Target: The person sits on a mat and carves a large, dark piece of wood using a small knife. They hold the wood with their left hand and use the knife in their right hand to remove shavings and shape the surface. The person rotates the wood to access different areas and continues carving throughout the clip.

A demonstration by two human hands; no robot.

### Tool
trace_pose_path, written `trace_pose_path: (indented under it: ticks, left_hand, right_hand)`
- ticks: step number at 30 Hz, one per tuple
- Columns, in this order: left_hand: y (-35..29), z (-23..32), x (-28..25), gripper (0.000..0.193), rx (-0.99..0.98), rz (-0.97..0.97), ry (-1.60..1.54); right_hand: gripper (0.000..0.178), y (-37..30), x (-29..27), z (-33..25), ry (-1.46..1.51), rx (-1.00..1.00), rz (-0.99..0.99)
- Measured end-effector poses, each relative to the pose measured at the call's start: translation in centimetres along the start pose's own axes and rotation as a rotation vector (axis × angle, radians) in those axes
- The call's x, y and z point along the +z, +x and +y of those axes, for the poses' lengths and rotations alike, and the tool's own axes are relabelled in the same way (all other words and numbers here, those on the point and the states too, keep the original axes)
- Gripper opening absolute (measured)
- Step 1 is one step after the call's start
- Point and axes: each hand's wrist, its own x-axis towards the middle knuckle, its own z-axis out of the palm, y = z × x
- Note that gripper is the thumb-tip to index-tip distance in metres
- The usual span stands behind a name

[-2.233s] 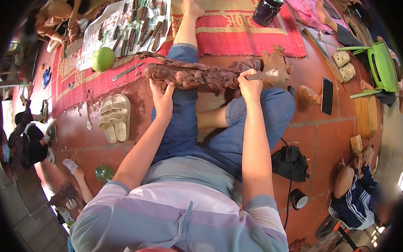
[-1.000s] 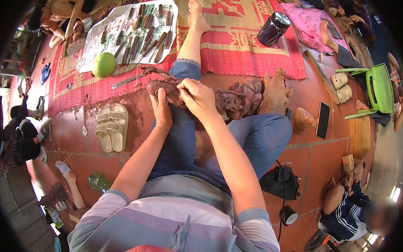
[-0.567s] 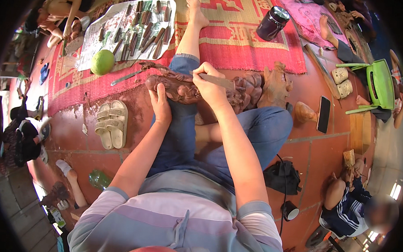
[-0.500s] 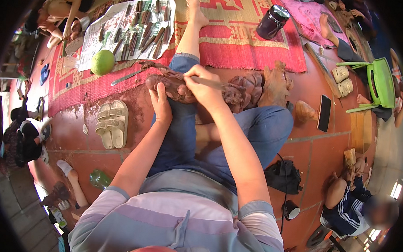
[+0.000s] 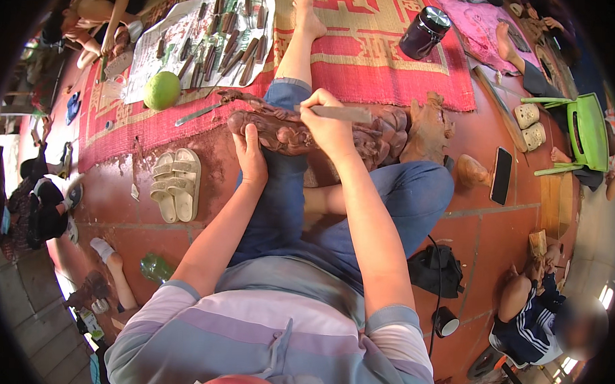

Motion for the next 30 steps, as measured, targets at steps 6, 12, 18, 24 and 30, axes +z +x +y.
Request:
trace_pose_path:
  ticks: [6, 12, 18, 24, 30]
  left_hand:
    - [0.2, -0.1, -0.2, 0.051, -0.027, -0.038, -0.040]
    - [0.2, 0.1, 0.1, 0.046, -0.022, 0.028, -0.086]
    - [0.2, 0.2, 0.1, 0.048, -0.029, -0.045, -0.058]
    - [0.1, -0.1, 0.3, 0.044, 0.010, 0.002, -0.082]
    - [0.1, 0.1, 0.0, 0.044, -0.035, 0.010, -0.053]
  right_hand:
    - [0.006, -0.9, 0.9, -0.6, 0.003, -0.027, -0.053]
    - [0.006, -1.6, 1.6, -2.3, -0.058, 0.006, -0.031]
    - [0.008, -0.4, 0.9, -0.9, 0.043, 0.062, 0.028]
    - [0.005, 0.8, -0.6, 1.0, 0.158, 0.204, 0.040]
    - [0.007, 0.0, 0.1, -0.3, 0.048, 0.178, 0.004]
